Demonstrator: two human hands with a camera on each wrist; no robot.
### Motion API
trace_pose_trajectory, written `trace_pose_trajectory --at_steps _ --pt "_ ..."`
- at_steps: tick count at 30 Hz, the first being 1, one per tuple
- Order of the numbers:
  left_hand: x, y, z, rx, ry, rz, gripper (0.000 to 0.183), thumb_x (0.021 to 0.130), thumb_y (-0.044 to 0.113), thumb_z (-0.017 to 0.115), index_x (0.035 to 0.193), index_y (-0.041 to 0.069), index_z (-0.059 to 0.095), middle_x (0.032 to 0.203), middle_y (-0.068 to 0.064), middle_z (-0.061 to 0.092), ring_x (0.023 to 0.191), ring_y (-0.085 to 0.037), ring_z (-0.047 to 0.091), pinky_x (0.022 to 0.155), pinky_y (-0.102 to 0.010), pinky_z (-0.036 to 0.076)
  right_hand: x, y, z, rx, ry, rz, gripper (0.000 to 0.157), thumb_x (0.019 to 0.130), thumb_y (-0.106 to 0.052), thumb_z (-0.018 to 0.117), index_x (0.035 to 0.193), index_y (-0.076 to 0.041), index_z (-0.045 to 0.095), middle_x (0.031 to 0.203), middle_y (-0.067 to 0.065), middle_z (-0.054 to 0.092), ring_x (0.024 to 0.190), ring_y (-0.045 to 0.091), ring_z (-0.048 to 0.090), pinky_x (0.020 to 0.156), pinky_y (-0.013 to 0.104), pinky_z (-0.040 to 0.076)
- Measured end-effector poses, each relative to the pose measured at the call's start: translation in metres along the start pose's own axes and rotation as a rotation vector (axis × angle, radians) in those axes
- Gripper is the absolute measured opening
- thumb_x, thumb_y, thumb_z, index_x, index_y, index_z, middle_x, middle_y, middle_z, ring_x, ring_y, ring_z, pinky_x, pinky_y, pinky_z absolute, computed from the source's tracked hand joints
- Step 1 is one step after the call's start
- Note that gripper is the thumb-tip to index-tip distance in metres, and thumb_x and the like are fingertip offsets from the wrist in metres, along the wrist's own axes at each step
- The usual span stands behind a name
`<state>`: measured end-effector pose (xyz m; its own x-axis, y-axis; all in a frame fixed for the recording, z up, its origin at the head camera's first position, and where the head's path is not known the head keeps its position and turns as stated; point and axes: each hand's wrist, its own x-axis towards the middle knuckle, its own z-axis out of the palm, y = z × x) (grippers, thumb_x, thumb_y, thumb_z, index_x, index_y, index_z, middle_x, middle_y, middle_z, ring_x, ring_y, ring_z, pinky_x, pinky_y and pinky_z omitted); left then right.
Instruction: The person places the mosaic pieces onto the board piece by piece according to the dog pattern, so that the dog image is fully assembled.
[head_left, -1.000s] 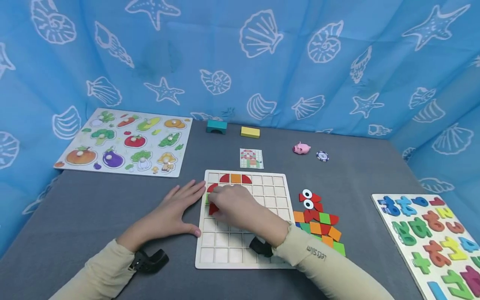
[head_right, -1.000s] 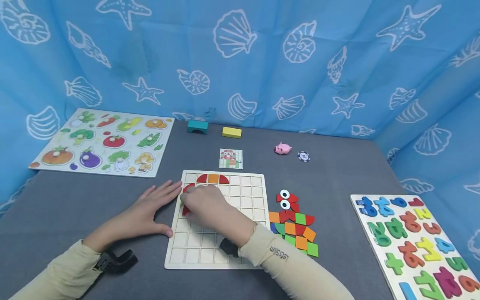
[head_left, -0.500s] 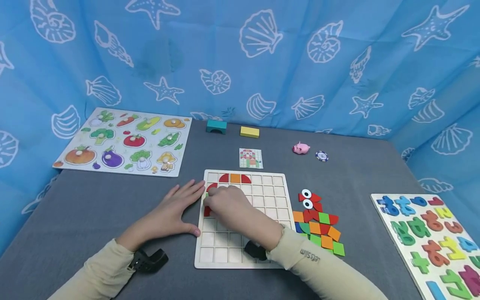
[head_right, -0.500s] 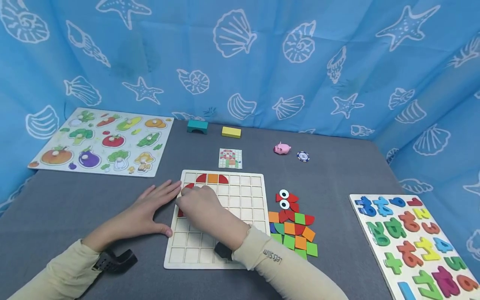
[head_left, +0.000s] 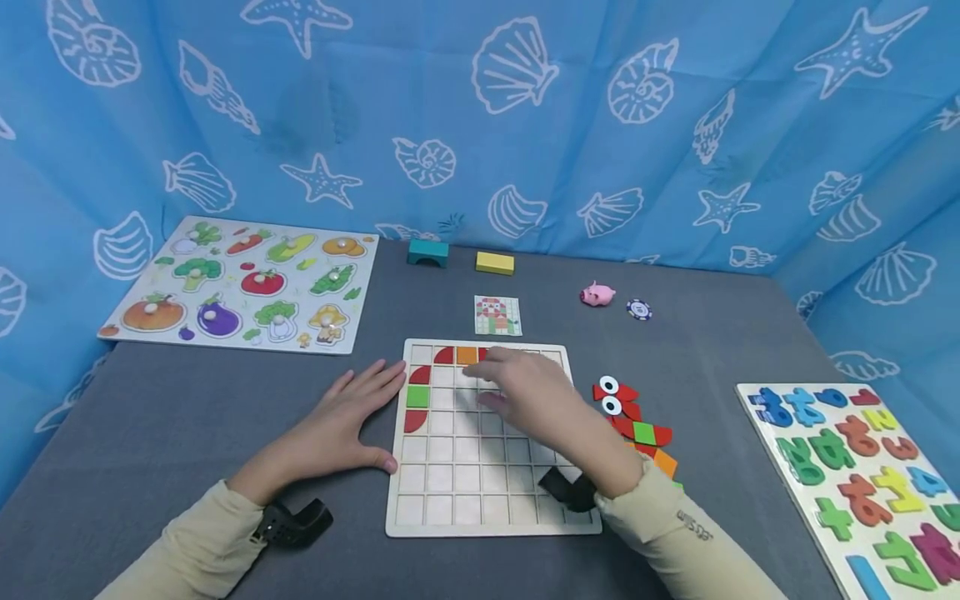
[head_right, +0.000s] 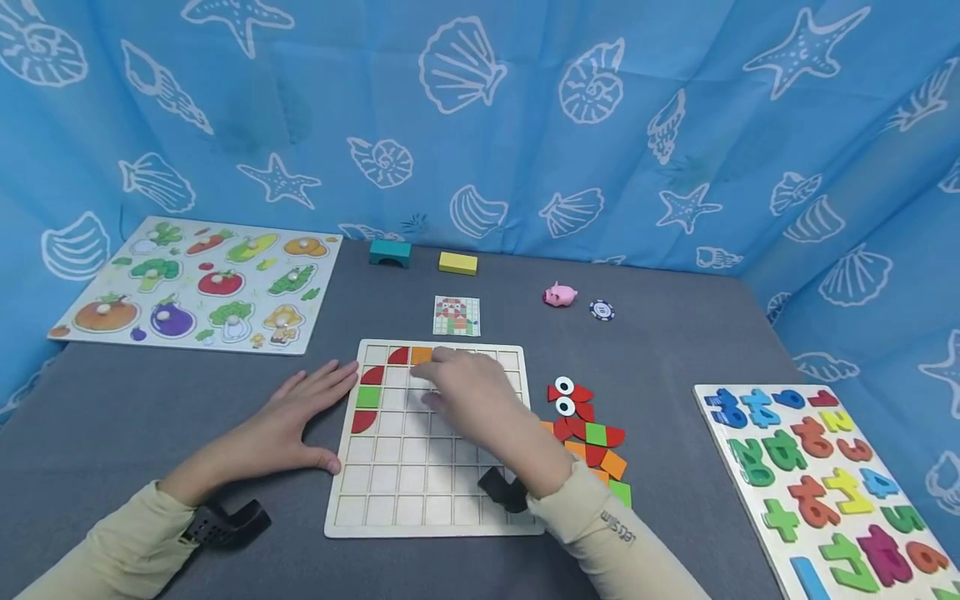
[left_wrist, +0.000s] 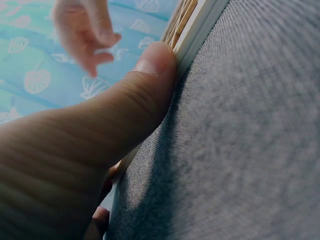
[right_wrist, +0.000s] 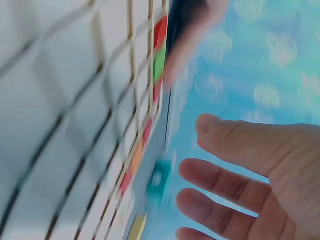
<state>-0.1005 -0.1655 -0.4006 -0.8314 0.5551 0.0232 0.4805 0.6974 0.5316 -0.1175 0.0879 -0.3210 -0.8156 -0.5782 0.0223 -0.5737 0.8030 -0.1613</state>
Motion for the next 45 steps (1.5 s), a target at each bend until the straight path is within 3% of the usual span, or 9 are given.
trace_pose_trajectory --at_steps 3,10,14,18,26,34,40,45 --pt "0.001 0.0 0.0 -0.004 0.008 0.012 0.11 0.057 0.067 0.064 0.142 0.011 0.023 0.148 -0.002 0.017 0.136 -0.028 0.009 0.104 -0.053 0.005 -0.016 0.027 -0.004 0.034 0.033 0.097 0.036 0.074 -0.021 0.072 0.109 -0.018 0.065 0.094 -0.001 0.064 0.082 0.013 0.059 0.065 0.028 0.048" --pt "0.0 -0.001 0.0 -0.002 -0.008 -0.004 0.109 0.058 0.066 0.065 0.142 0.013 0.021 0.149 0.0 0.015 0.136 -0.026 0.008 0.104 -0.052 0.004 -0.051 0.081 -0.006 0.1 0.099 0.264 0.034 0.077 -0.019 0.069 0.11 -0.014 0.064 0.086 0.001 0.06 0.067 0.012 0.051 0.053 0.024 0.042" --pt "-0.001 -0.002 0.0 0.0 -0.01 -0.009 0.109 0.058 0.066 0.065 0.143 0.013 0.02 0.149 0.001 0.014 0.136 -0.026 0.007 0.105 -0.052 0.003 -0.062 0.103 -0.004 0.131 0.111 0.36 0.034 0.077 -0.017 0.07 0.109 -0.012 0.064 0.086 0.002 0.058 0.066 0.014 0.046 0.05 0.024 0.04" --pt "-0.002 -0.003 0.001 0.001 -0.009 -0.015 0.109 0.058 0.067 0.064 0.143 0.014 0.02 0.149 0.002 0.014 0.136 -0.026 0.007 0.104 -0.052 0.004 -0.065 0.117 -0.002 0.135 0.085 0.414 0.033 0.077 -0.018 0.07 0.108 -0.011 0.065 0.089 0.005 0.058 0.07 0.017 0.047 0.055 0.026 0.042" --pt "-0.001 -0.001 0.001 -0.015 -0.012 -0.013 0.11 0.057 0.067 0.064 0.143 0.014 0.02 0.149 0.001 0.015 0.136 -0.026 0.007 0.104 -0.053 0.003 -0.066 0.131 0.001 0.106 -0.042 0.42 0.027 0.079 -0.014 0.066 0.106 -0.009 0.065 0.099 0.009 0.06 0.085 0.023 0.053 0.075 0.044 0.047" --pt "0.001 0.001 0.0 0.002 -0.012 -0.013 0.109 0.058 0.067 0.065 0.142 0.013 0.021 0.149 0.001 0.016 0.136 -0.026 0.007 0.104 -0.053 0.004 -0.064 0.137 0.004 0.072 -0.114 0.419 0.028 0.077 -0.016 0.069 0.104 -0.01 0.066 0.099 0.01 0.06 0.086 0.023 0.053 0.074 0.043 0.048" --pt "0.001 0.002 -0.001 0.011 -0.01 -0.004 0.108 0.058 0.067 0.064 0.142 0.013 0.021 0.149 0.001 0.016 0.136 -0.027 0.008 0.104 -0.053 0.005 -0.058 0.134 0.0 0.061 -0.091 0.41 0.026 0.079 -0.018 0.067 0.103 -0.009 0.065 0.096 0.009 0.06 0.081 0.022 0.053 0.074 0.043 0.047" --pt "0.0 0.001 -0.001 0.007 -0.01 -0.001 0.108 0.059 0.067 0.063 0.142 0.013 0.02 0.149 0.001 0.015 0.136 -0.026 0.007 0.105 -0.052 0.004 -0.04 0.109 0.0 0.066 -0.041 0.29 0.024 0.078 -0.019 0.068 0.101 -0.011 0.066 0.092 0.003 0.06 0.079 0.017 0.054 0.07 0.038 0.049"
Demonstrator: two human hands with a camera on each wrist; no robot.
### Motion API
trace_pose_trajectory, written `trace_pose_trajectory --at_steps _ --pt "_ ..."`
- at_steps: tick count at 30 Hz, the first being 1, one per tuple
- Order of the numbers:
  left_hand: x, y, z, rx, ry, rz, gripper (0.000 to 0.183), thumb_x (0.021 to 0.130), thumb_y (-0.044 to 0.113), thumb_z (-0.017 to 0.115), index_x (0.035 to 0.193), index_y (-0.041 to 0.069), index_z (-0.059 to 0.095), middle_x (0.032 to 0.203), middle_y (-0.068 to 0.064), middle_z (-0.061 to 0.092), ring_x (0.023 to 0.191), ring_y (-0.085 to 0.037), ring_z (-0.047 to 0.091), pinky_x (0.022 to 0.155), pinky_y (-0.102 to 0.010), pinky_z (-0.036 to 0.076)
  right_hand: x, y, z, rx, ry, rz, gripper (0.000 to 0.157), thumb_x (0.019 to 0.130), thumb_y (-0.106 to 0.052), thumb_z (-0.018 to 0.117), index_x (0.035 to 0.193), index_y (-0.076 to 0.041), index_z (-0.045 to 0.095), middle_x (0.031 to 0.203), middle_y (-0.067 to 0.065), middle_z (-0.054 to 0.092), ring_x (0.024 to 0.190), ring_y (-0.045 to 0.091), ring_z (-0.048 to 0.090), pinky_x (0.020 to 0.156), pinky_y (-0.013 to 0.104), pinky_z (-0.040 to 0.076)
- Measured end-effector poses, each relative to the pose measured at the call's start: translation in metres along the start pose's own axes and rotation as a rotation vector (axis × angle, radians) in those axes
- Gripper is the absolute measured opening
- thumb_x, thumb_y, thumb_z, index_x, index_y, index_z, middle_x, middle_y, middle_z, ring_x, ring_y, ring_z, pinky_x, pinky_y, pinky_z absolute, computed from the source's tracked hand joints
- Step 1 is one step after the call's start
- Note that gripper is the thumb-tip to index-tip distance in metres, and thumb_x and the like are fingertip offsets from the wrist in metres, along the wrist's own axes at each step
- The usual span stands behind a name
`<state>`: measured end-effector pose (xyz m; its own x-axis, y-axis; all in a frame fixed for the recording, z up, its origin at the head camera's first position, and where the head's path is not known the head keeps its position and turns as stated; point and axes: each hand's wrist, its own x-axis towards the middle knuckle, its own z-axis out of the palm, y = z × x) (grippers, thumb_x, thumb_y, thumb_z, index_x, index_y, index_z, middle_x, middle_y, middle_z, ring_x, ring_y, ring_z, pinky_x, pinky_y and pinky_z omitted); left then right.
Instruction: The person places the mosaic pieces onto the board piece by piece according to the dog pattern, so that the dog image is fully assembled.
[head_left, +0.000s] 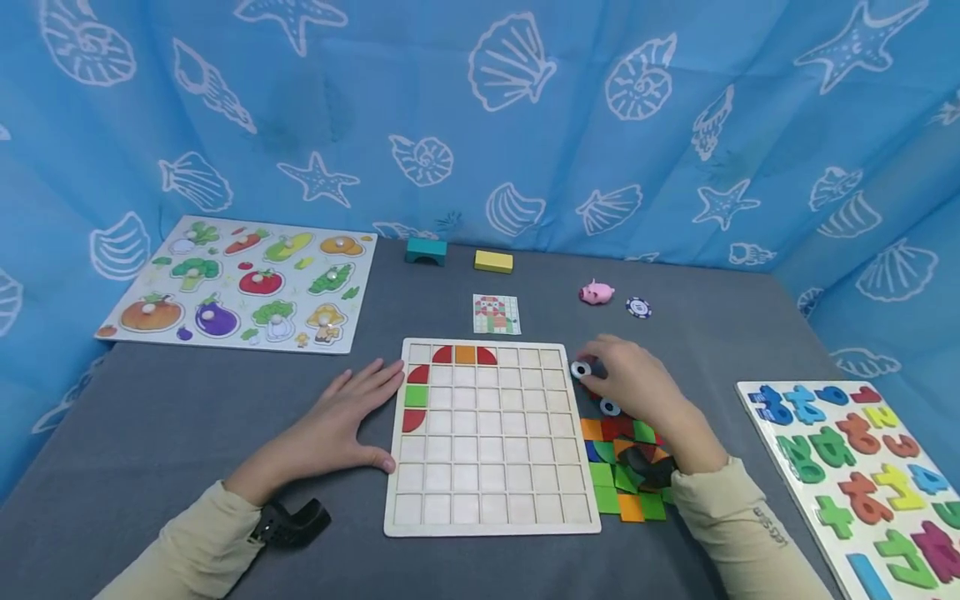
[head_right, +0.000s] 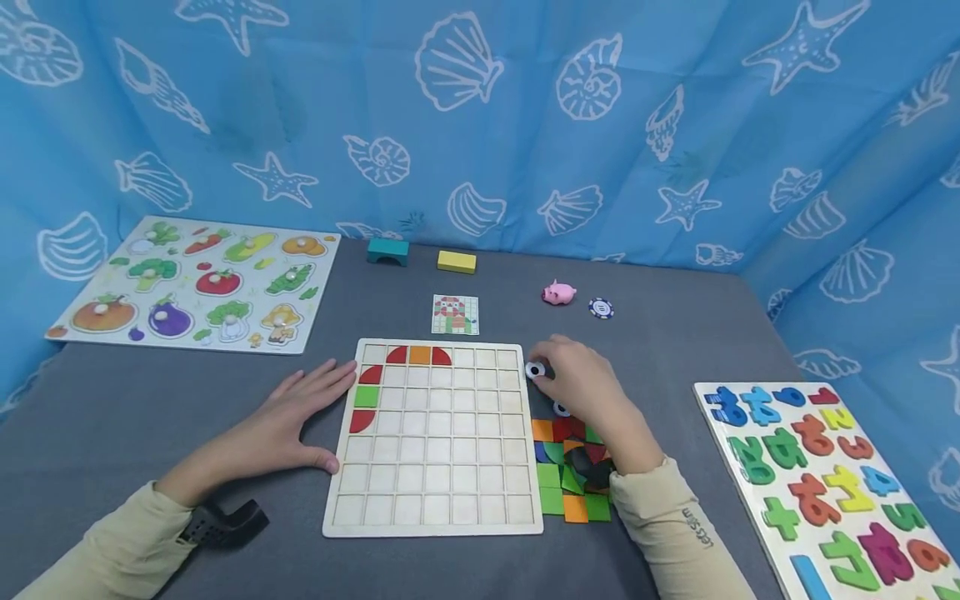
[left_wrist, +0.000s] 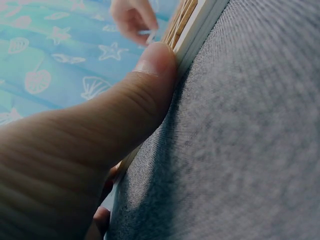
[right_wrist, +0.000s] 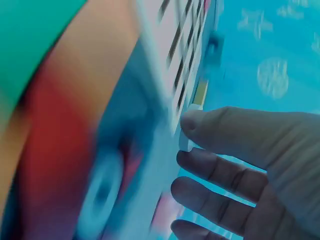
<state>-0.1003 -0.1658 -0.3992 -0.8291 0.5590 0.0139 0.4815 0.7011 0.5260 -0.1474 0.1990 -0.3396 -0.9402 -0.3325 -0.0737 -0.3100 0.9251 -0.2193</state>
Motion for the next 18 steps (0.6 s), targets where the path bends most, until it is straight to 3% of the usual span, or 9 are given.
trace_pose_trajectory --at_steps 11,18 --pt "0.0 -0.001 0.002 -0.002 0.005 -0.003 0.108 0.059 0.067 0.064 0.142 0.013 0.021 0.149 0.002 0.015 0.136 -0.025 0.007 0.105 -0.052 0.004 0.041 -0.104 0.017 -0.079 -0.035 -0.28 0.026 0.075 -0.018 0.071 0.101 -0.018 0.066 0.096 -0.005 0.061 0.081 0.009 0.056 0.07 0.027 0.048" --pt "0.0 -0.001 0.001 0.004 0.005 0.0 0.108 0.058 0.067 0.064 0.142 0.014 0.021 0.149 0.003 0.015 0.136 -0.025 0.008 0.105 -0.052 0.005 0.057 -0.133 0.028 -0.142 -0.063 -0.365 0.028 0.077 -0.015 0.069 0.104 -0.02 0.066 0.091 -0.004 0.059 0.076 0.008 0.055 0.066 0.024 0.047"
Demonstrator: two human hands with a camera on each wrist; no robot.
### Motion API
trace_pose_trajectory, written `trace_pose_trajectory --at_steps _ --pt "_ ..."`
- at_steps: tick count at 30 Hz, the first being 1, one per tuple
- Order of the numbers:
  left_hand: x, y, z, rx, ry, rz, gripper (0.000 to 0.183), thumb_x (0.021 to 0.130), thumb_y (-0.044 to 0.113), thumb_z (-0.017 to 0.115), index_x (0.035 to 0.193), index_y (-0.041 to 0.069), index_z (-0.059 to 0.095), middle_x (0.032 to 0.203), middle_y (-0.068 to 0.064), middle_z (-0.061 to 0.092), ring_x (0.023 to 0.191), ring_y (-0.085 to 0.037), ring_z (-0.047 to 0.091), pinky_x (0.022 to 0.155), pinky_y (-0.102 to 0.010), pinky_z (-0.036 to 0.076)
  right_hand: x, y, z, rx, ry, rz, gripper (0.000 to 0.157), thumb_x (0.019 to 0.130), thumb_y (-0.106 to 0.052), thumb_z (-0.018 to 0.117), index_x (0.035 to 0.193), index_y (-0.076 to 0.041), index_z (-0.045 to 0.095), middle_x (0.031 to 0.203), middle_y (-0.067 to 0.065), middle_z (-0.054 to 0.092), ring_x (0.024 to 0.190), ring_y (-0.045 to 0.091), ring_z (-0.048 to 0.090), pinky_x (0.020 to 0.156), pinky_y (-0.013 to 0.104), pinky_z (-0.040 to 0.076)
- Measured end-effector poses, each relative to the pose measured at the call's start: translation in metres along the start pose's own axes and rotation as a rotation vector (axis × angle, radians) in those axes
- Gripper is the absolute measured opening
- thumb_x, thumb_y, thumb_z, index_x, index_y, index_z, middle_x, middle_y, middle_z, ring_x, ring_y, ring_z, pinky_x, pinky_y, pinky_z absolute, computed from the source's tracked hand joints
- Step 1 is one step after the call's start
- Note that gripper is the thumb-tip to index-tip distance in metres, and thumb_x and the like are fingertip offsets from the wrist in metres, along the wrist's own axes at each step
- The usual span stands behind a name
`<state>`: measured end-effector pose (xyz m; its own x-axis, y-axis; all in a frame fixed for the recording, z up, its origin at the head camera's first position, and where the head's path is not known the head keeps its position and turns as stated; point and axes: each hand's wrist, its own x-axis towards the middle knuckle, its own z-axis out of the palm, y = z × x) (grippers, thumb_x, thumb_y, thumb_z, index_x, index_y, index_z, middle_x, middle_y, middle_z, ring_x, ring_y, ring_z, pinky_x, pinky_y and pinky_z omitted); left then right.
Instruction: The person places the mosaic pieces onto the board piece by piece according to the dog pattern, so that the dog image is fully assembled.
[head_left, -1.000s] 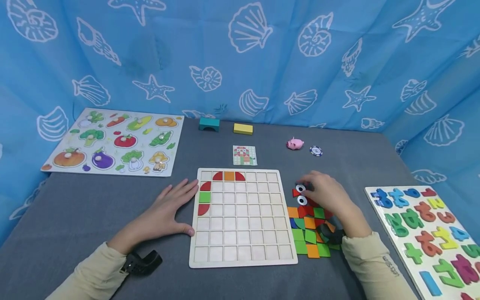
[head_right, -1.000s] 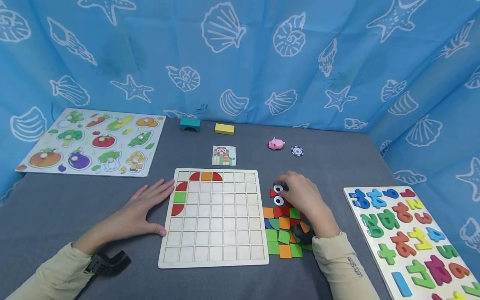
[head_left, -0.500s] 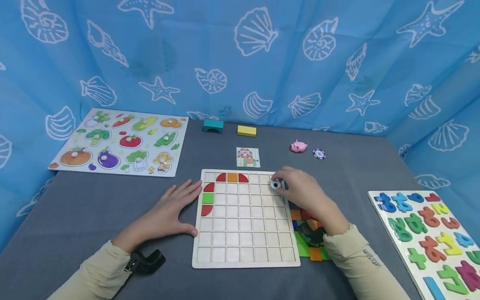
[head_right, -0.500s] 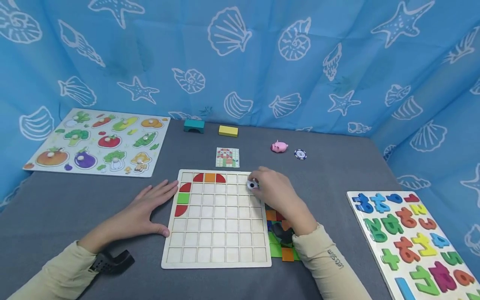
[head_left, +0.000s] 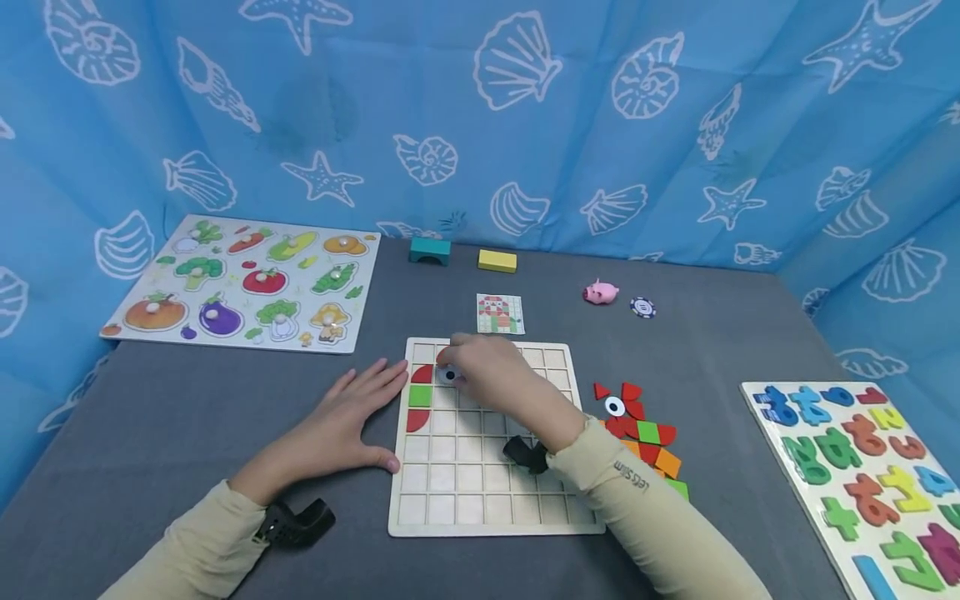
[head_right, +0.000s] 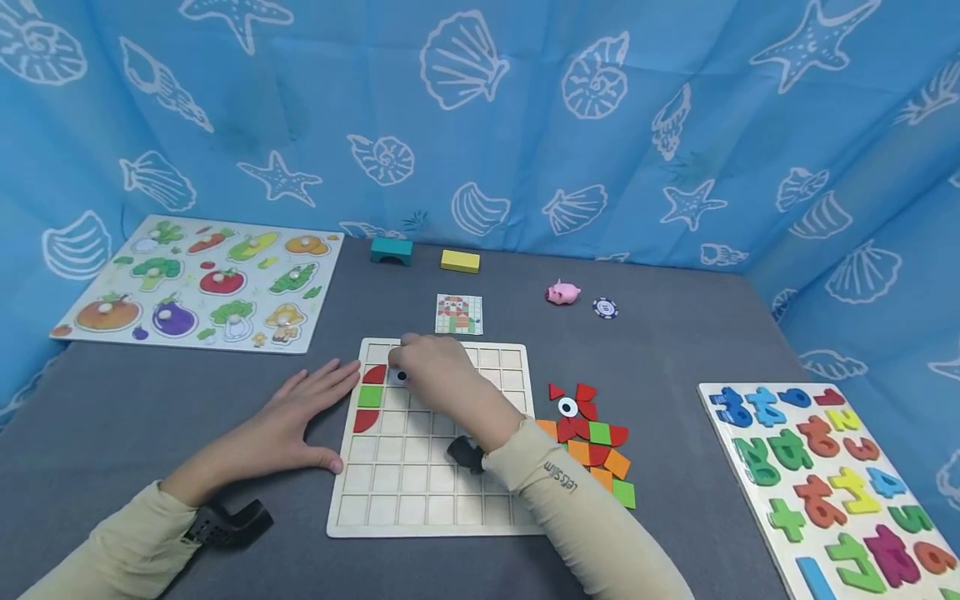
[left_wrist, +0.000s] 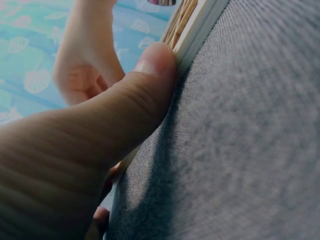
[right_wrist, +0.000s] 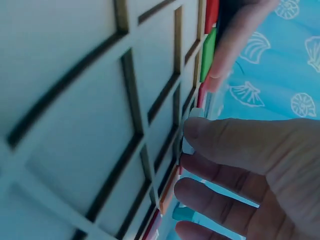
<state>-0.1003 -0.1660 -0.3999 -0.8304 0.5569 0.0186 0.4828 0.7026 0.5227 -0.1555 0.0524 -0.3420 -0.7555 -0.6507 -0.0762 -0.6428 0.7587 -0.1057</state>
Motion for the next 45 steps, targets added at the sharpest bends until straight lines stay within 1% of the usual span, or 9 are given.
trace_pose_trajectory --at_steps 8,14,17,21,23,30,37,41,45 --pt "0.001 0.001 -0.002 -0.007 -0.01 -0.004 0.108 0.059 0.065 0.065 0.142 0.014 0.021 0.149 0.003 0.014 0.137 -0.024 0.007 0.105 -0.051 0.004 0.003 -0.001 0.002 0.004 -0.019 0.017 0.027 0.077 -0.015 0.068 0.104 -0.021 0.067 0.092 -0.004 0.059 0.076 0.007 0.055 0.066 0.024 0.047" --pt "0.001 0.0 -0.001 -0.005 -0.008 -0.002 0.108 0.058 0.066 0.065 0.143 0.014 0.02 0.149 0.003 0.014 0.137 -0.024 0.007 0.105 -0.051 0.004 -0.004 0.004 -0.003 0.043 -0.026 0.029 0.027 0.079 -0.016 0.067 0.105 -0.022 0.066 0.091 -0.004 0.058 0.076 0.007 0.055 0.065 0.023 0.046" --pt "0.001 0.0 -0.001 -0.001 -0.008 -0.003 0.109 0.058 0.067 0.064 0.143 0.014 0.02 0.149 0.003 0.014 0.137 -0.024 0.007 0.105 -0.05 0.004 -0.013 0.012 -0.008 0.064 -0.018 0.069 0.028 0.078 -0.017 0.068 0.105 -0.023 0.067 0.095 -0.006 0.059 0.083 0.007 0.056 0.07 0.025 0.047" --pt "0.0 -0.001 -0.001 0.002 -0.003 -0.002 0.11 0.057 0.068 0.064 0.143 0.015 0.02 0.149 0.003 0.014 0.137 -0.024 0.007 0.105 -0.051 0.004 -0.022 0.02 -0.012 0.072 -0.008 0.126 0.027 0.077 -0.017 0.069 0.104 -0.023 0.068 0.098 -0.006 0.059 0.088 0.008 0.056 0.073 0.026 0.047" --pt "0.0 -0.001 -0.002 0.002 0.0 -0.004 0.11 0.057 0.068 0.064 0.143 0.015 0.02 0.149 0.002 0.014 0.136 -0.024 0.007 0.105 -0.051 0.004 -0.023 0.021 -0.011 0.081 -0.008 0.12 0.026 0.077 -0.017 0.069 0.102 -0.022 0.069 0.096 -0.005 0.059 0.087 0.009 0.056 0.072 0.026 0.047" --pt "0.0 0.001 0.0 0.005 -0.006 -0.001 0.108 0.058 0.068 0.062 0.143 0.016 0.02 0.149 0.003 0.014 0.137 -0.024 0.007 0.105 -0.052 0.004 -0.016 0.014 -0.003 0.089 -0.016 0.041 0.022 0.078 -0.016 0.069 0.099 -0.021 0.07 0.087 -0.005 0.058 0.078 0.007 0.055 0.064 0.022 0.045" --pt "0.001 0.001 -0.001 0.003 -0.001 -0.005 0.108 0.058 0.067 0.064 0.142 0.014 0.021 0.149 0.002 0.015 0.136 -0.025 0.008 0.105 -0.052 0.005 -0.004 0.006 0.001 0.077 0.003 0.03 0.023 0.078 -0.016 0.069 0.101 -0.019 0.068 0.089 -0.005 0.058 0.077 0.007 0.055 0.068 0.023 0.047" --pt "0.0 0.001 -0.001 -0.003 -0.001 -0.006 0.108 0.058 0.066 0.065 0.142 0.014 0.022 0.149 0.002 0.015 0.136 -0.025 0.008 0.104 -0.052 0.005 0.003 0.002 0.002 0.042 -0.014 0.02 0.025 0.079 -0.017 0.067 0.104 -0.02 0.066 0.091 -0.005 0.058 0.078 0.007 0.055 0.07 0.024 0.047" --pt "0.001 0.0 0.0 -0.005 -0.006 -0.012 0.108 0.058 0.067 0.064 0.142 0.014 0.021 0.149 0.003 0.014 0.136 -0.025 0.007 0.104 -0.052 0.004 0.007 -0.001 0.002 0.01 -0.032 0.017 0.022 0.08 -0.016 0.065 0.103 -0.02 0.065 0.09 -0.005 0.058 0.075 0.007 0.053 0.068 0.025 0.046"
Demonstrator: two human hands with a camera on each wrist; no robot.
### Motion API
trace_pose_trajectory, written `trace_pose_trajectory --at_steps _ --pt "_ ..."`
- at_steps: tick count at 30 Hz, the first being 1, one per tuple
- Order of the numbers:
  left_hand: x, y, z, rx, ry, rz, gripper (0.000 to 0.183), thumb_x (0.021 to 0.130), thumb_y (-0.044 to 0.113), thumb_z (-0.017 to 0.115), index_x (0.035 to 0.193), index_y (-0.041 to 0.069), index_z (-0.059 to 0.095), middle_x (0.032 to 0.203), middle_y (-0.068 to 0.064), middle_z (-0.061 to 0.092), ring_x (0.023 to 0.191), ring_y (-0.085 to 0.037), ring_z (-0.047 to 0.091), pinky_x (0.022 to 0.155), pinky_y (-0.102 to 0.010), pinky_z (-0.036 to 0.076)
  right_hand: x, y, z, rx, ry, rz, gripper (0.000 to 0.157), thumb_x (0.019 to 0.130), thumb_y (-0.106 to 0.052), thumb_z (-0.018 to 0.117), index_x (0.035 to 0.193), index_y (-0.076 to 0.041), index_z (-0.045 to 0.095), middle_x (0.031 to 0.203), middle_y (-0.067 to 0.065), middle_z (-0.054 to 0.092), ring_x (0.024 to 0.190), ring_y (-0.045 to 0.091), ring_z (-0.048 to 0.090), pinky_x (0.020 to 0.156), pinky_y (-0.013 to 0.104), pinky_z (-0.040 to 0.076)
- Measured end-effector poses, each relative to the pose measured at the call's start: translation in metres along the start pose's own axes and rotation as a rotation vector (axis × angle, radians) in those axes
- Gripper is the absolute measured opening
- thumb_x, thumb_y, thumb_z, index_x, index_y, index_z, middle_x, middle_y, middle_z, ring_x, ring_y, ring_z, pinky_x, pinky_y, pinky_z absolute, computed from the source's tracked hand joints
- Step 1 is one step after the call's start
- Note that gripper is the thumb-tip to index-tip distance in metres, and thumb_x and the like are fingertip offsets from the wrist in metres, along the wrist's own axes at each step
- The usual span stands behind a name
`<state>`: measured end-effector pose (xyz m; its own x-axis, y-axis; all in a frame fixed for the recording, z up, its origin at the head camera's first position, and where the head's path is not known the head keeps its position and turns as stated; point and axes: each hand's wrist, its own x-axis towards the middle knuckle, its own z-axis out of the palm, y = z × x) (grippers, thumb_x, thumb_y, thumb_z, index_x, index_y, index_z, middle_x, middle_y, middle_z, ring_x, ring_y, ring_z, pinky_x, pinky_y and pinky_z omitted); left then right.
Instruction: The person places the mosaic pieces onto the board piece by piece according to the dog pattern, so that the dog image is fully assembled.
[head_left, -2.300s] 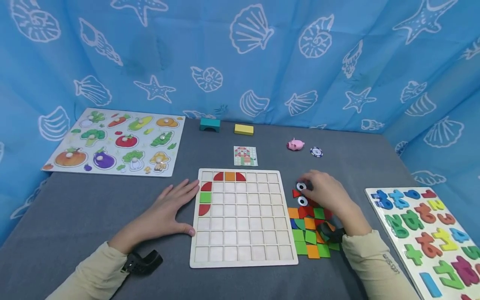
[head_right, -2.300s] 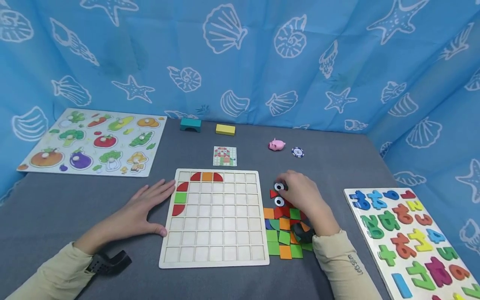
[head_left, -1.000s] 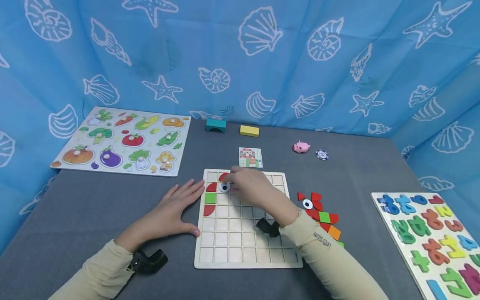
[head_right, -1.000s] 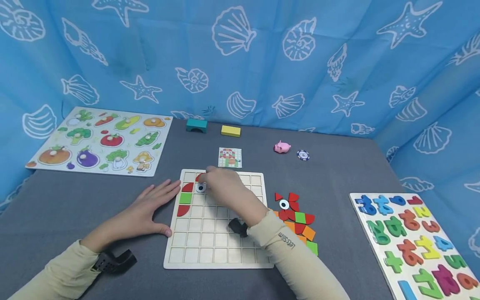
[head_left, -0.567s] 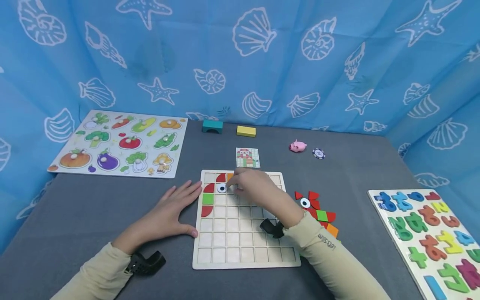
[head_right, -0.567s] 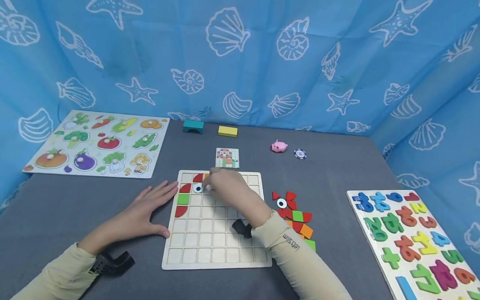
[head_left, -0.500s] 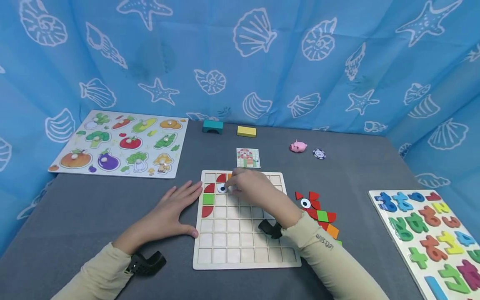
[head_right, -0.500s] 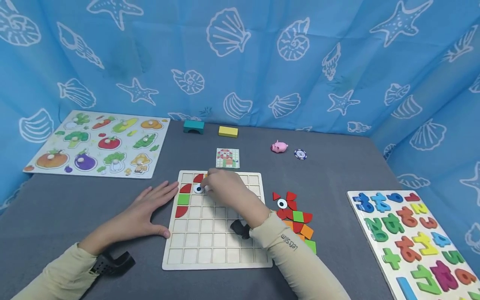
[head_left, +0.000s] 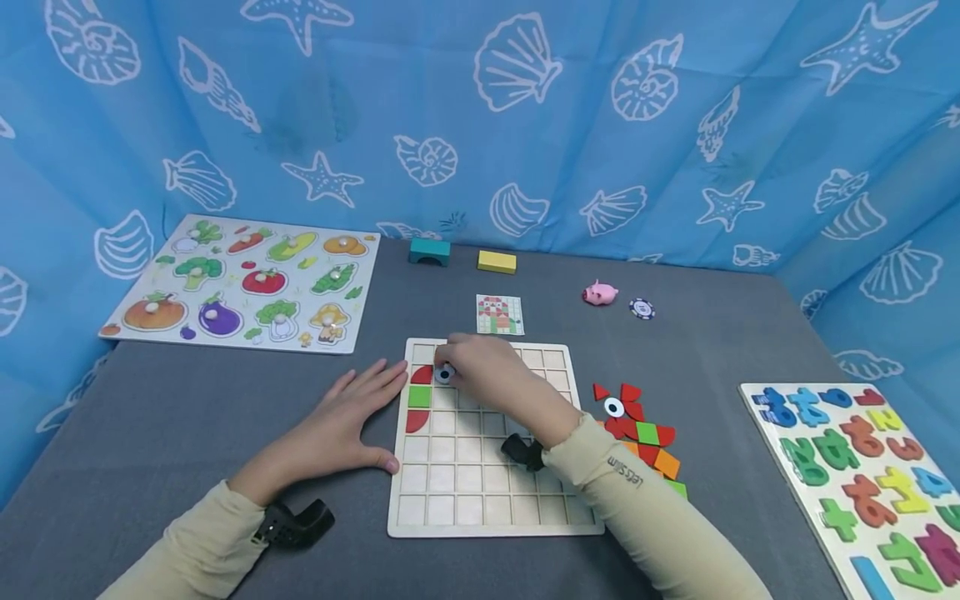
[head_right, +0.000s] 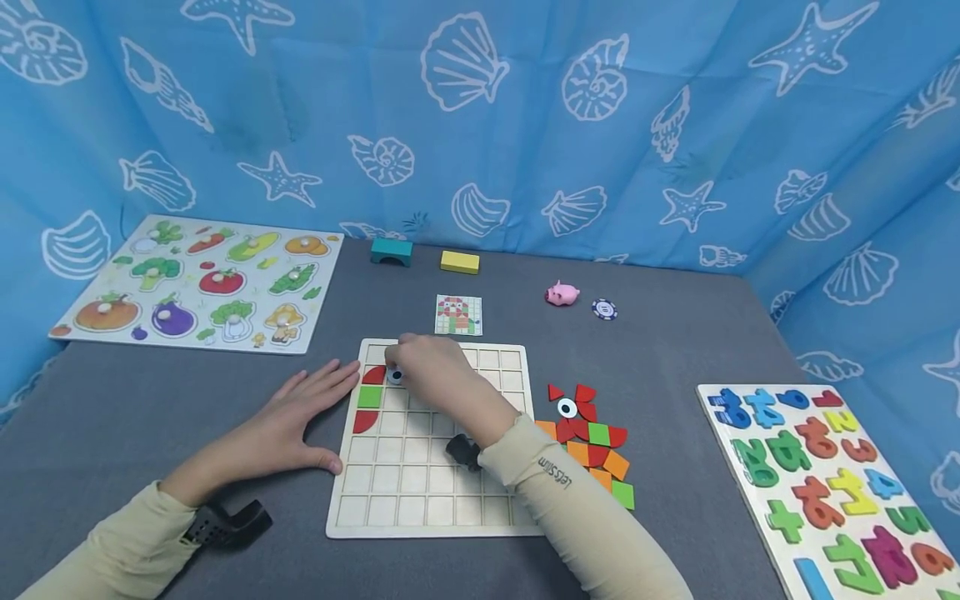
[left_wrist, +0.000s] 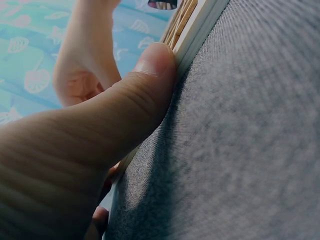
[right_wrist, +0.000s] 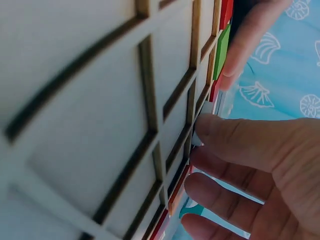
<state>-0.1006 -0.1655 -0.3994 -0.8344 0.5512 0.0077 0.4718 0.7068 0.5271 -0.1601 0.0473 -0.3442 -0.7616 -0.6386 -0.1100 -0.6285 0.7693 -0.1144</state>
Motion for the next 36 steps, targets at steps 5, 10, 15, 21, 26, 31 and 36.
trace_pose_trajectory --at_steps 5,10,15,21,26,31,36 --pt "0.0 0.001 0.002 -0.003 0.001 -0.004 0.109 0.057 0.068 0.064 0.142 0.014 0.021 0.149 0.003 0.015 0.136 -0.024 0.007 0.105 -0.052 0.004 -0.002 0.0 0.0 -0.005 -0.01 -0.001 0.022 0.081 -0.017 0.065 0.103 -0.02 0.065 0.09 -0.005 0.058 0.074 0.007 0.053 0.068 0.025 0.046" --pt "-0.001 0.001 0.003 -0.007 -0.002 -0.008 0.109 0.057 0.068 0.064 0.142 0.014 0.021 0.149 0.003 0.014 0.136 -0.025 0.007 0.105 -0.052 0.004 -0.012 0.006 -0.004 0.066 -0.002 0.019 0.024 0.08 -0.016 0.065 0.104 -0.02 0.065 0.093 -0.006 0.059 0.081 0.007 0.055 0.071 0.025 0.047" --pt "0.0 0.001 0.002 -0.013 0.005 0.006 0.109 0.058 0.066 0.065 0.143 0.014 0.021 0.149 0.002 0.014 0.136 -0.025 0.007 0.105 -0.051 0.004 -0.045 0.034 -0.015 0.125 0.053 0.105 0.025 0.078 -0.016 0.068 0.103 -0.019 0.066 0.095 -0.005 0.061 0.085 0.011 0.056 0.072 0.028 0.047" --pt "0.0 -0.001 0.0 -0.014 0.004 0.012 0.108 0.058 0.066 0.065 0.143 0.014 0.02 0.149 0.002 0.015 0.136 -0.025 0.007 0.105 -0.051 0.004 -0.094 0.082 -0.015 0.119 0.074 0.22 0.024 0.077 -0.015 0.069 0.1 -0.013 0.066 0.088 0.0 0.059 0.072 0.014 0.051 0.062 0.029 0.045" --pt "0.0 -0.002 0.0 -0.007 0.002 0.008 0.108 0.058 0.066 0.065 0.143 0.015 0.02 0.149 0.002 0.015 0.137 -0.025 0.007 0.105 -0.052 0.004 -0.118 0.11 -0.004 0.11 0.04 0.301 0.023 0.076 -0.013 0.07 0.099 -0.012 0.067 0.089 0.002 0.059 0.073 0.015 0.051 0.065 0.034 0.048" --pt "0.0 -0.002 0.001 -0.009 -0.003 0.004 0.108 0.058 0.066 0.064 0.143 0.016 0.02 0.149 0.003 0.015 0.137 -0.024 0.006 0.104 -0.052 0.004 -0.126 0.119 0.002 0.124 -0.004 0.338 0.025 0.076 -0.015 0.07 0.1 -0.011 0.067 0.079 0.0 0.056 0.07 0.015 0.047 0.061 0.029 0.044" --pt "0.001 0.0 0.002 -0.011 -0.004 0.006 0.108 0.058 0.066 0.065 0.143 0.015 0.02 0.149 0.002 0.015 0.136 -0.025 0.007 0.104 -0.053 0.004 -0.127 0.12 0.004 0.144 0.003 0.366 0.021 0.077 -0.014 0.069 0.097 -0.012 0.066 0.074 -0.001 0.054 0.066 0.015 0.046 0.056 0.026 0.04"
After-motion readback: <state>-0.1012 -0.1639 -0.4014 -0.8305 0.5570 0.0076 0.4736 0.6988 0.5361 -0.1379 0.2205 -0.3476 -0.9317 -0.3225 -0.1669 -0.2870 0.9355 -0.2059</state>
